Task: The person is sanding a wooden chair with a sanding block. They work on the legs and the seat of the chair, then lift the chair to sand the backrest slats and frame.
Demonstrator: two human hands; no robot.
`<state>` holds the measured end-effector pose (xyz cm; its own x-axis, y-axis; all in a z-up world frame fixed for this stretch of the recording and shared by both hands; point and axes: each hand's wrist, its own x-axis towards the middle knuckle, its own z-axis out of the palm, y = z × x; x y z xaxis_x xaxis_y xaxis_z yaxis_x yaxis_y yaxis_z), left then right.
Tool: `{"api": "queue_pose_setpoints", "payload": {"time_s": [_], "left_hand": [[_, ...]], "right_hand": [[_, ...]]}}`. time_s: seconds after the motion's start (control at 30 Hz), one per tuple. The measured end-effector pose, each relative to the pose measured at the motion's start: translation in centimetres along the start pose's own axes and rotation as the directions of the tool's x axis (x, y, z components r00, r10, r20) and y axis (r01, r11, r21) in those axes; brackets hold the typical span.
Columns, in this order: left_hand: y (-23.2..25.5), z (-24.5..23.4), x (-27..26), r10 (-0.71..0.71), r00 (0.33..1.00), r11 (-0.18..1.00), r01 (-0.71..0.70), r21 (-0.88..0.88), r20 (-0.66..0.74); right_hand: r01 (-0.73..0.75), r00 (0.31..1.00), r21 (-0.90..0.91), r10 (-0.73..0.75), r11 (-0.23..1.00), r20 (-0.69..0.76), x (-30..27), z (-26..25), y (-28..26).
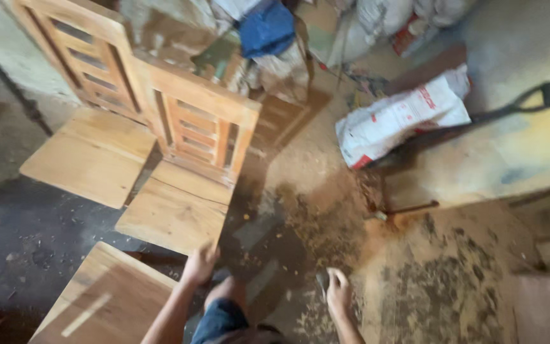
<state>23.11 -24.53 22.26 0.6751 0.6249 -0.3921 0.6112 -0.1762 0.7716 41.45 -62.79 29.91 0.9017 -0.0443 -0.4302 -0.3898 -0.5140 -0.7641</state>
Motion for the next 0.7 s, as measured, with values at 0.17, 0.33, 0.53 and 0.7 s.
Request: {"api": "queue_pose_setpoints", "payload": {"time_s": [0.17, 0.33, 0.53, 0.7], "left_hand": [[11.6, -4.2, 10.7, 0.232, 0.946, 0.906, -0.295, -0.303, -0.227], [21.8, -10.5, 16.6, 0.195, 0.827, 0.723, -0.485, -0.492, -0.528], [24.5, -12.8, 26.7, -0.246, 0.841, 0.311, -0.402, -0.861, -0.482], [23.5, -12.4, 28.8, -0.481, 0.756, 0.405, -0.258, -0.877, -0.444]], "right_hand": [[0.183, 0.980, 0.231, -0.195, 0.956, 0.030, 2.0, 1.9, -4.1], [0.064, 0.968, 0.370, -0.148, 0.927, 0.204, 4.9, 2.2, -9.2], [0.141, 0.965, 0.160, -0.171, 0.977, 0.197, 11.7, 1.6, -15.1], [0.252, 0.958, 0.088, -0.262, 0.964, 0.118, 18.5, -0.3, -16.5]]}}
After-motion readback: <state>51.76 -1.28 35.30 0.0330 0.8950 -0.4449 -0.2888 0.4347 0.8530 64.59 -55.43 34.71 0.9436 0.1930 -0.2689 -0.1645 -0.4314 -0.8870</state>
